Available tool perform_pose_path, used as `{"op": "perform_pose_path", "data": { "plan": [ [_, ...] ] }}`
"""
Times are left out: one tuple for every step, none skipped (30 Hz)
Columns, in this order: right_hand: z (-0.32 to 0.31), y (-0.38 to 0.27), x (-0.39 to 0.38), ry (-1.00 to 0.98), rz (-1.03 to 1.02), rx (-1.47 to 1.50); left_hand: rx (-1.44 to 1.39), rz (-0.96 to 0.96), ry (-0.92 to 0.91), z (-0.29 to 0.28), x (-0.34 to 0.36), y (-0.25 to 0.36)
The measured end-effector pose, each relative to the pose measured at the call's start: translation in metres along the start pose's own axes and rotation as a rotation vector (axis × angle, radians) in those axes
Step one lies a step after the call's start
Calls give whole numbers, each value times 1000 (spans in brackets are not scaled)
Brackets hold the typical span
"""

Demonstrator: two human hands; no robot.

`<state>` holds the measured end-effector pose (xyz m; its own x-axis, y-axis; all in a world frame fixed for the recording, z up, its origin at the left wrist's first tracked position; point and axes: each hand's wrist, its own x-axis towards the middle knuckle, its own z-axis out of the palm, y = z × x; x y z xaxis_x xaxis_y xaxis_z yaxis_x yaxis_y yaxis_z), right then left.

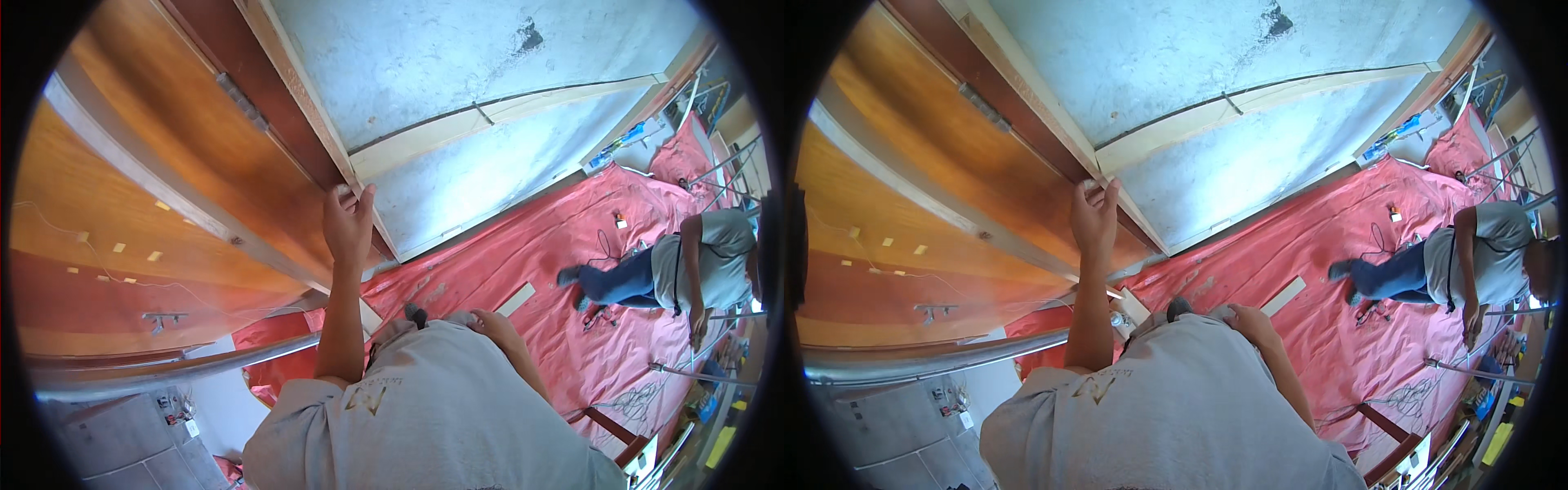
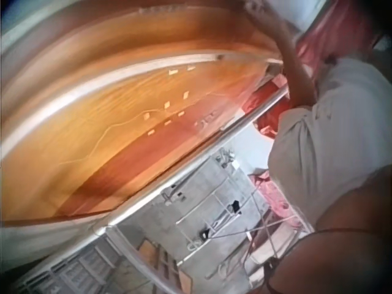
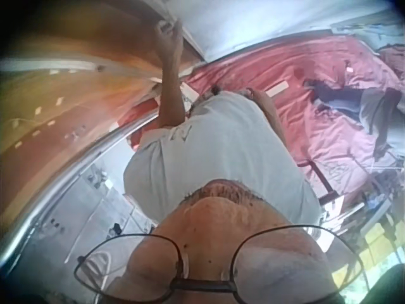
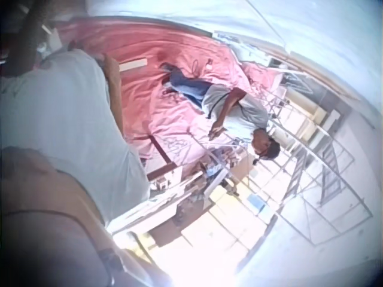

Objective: The person measures and marks wooden strips with a pencil and square, holds the strips against a wall frame, and places them on a workbench where another person uses a hand plane.

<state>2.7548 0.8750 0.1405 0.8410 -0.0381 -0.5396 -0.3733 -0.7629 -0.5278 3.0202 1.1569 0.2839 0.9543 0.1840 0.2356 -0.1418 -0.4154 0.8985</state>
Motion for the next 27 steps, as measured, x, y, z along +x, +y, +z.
{"op": "perform_pose_path", "data": {
  "plan": [
    [0,-1,-3,-65,-6,-52,-13,24,-2,-1,0,3],
    [4,1,-5,-57,4,-65,-28,49,-3,-2,1,10],
    [10,5,-6,-50,13,-79,-44,75,-3,-2,2,14],
    [15,9,-7,-42,23,-93,-1,67,-7,-2,2,14],
    [20,12,-6,-23,20,-70,45,55,10,-9,2,10],
    [23,20,-11,6,38,-43,77,44,6,-7,3,11],
    [25,29,-17,37,55,-15,71,55,-16,-4,6,14],
    [31,35,-25,82,62,44,78,64,-39,-6,9,15],
    [35,41,-34,129,70,104,84,73,-64,-7,12,17],
    [39,49,-43,176,78,163,120,73,-67,-9,13,19],
    [45,55,-52,200,113,174,157,75,-73,-12,14,24],
    [53,63,-60,219,143,191,203,80,-76,-15,15,30],
    [60,70,-68,237,171,206,209,84,-64,-18,16,30],
    [70,80,-77,249,177,189,209,93,-55,-18,18,27],
    [84,94,-88,261,187,176,211,102,-50,-17,18,29],
    [97,107,-98,270,195,162,242,99,-61,-17,18,32],
    [111,117,-106,268,202,157,275,97,-72,-17,18,37],
    [124,128,-115,266,211,149,307,93,-84,-18,17,41],
    [139,137,-123,263,217,141,331,85,-90,-19,16,42],
    [159,152,-127,255,222,119,358,77,-93,-22,16,44],
    [182,172,-131,258,237,100,375,76,-107,-17,16,49],
    [201,184,-133,257,248,77,408,75,-119,-13,17,52],
    [214,184,-137,208,318,174,446,68,-122,-16,18,52],
    [226,184,-140,156,385,270,485,60,-123,-20,20,50],
    [236,185,-141,100,451,365,505,99,-123,-25,23,45],
    [244,177,-144,94,459,442,533,133,-121,-32,28,33],
    [251,169,-149,89,466,515,559,166,-117,-43,31,23]
  ]
}}
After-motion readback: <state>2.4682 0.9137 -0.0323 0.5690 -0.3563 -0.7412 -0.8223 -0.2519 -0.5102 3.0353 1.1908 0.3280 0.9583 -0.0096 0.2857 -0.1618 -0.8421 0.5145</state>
